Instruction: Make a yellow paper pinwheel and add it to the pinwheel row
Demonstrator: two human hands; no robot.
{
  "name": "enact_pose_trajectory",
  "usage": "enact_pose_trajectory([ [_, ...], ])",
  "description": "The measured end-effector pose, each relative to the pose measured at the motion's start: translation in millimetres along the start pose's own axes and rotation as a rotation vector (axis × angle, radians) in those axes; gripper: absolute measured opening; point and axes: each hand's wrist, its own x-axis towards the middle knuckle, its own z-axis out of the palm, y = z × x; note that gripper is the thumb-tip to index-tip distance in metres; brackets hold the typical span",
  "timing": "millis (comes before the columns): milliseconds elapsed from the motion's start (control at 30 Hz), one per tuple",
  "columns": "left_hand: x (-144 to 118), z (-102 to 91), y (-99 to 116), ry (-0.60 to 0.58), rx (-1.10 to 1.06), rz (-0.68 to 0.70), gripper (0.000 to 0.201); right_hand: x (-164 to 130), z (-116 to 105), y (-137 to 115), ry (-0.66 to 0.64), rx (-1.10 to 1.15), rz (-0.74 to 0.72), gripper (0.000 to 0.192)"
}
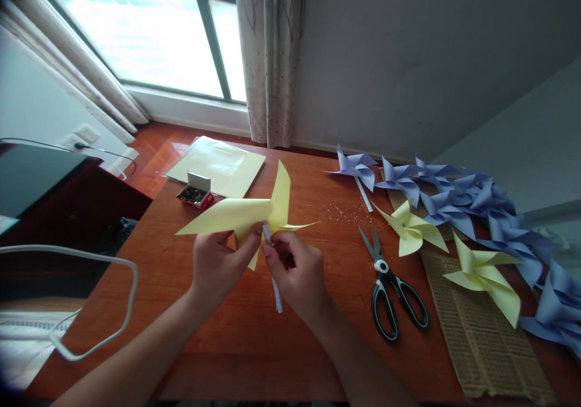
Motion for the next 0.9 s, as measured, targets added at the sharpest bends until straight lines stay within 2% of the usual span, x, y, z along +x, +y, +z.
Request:
enact_pose_trajectory([
  [167, -0.4, 0.7, 0.1, -0.029, -0.072, -0.012, 0.010, -0.6, 0.2, 1.9, 0.045, -0.181, -0.138, 0.012],
  [300, -1.8, 2.0, -2.2, -0.058, -0.183, -0.073, 0.011, 0.2, -1.1, 0.7, 0.080, -0.270, -0.217, 0.013],
  [633, -5.7, 1.2, -2.3, -0.120, -0.350, -0.217, 0.020, 1.5, -3.0, -1.7, 0.112, -0.344, -0.276, 0.013],
  [900, -9.4, 7.2, -7.8, -0.146, -0.403, -0.236, 0.023, 3.8, -5.3, 1.5, 0.096, -0.514, -0.391, 0.015],
])
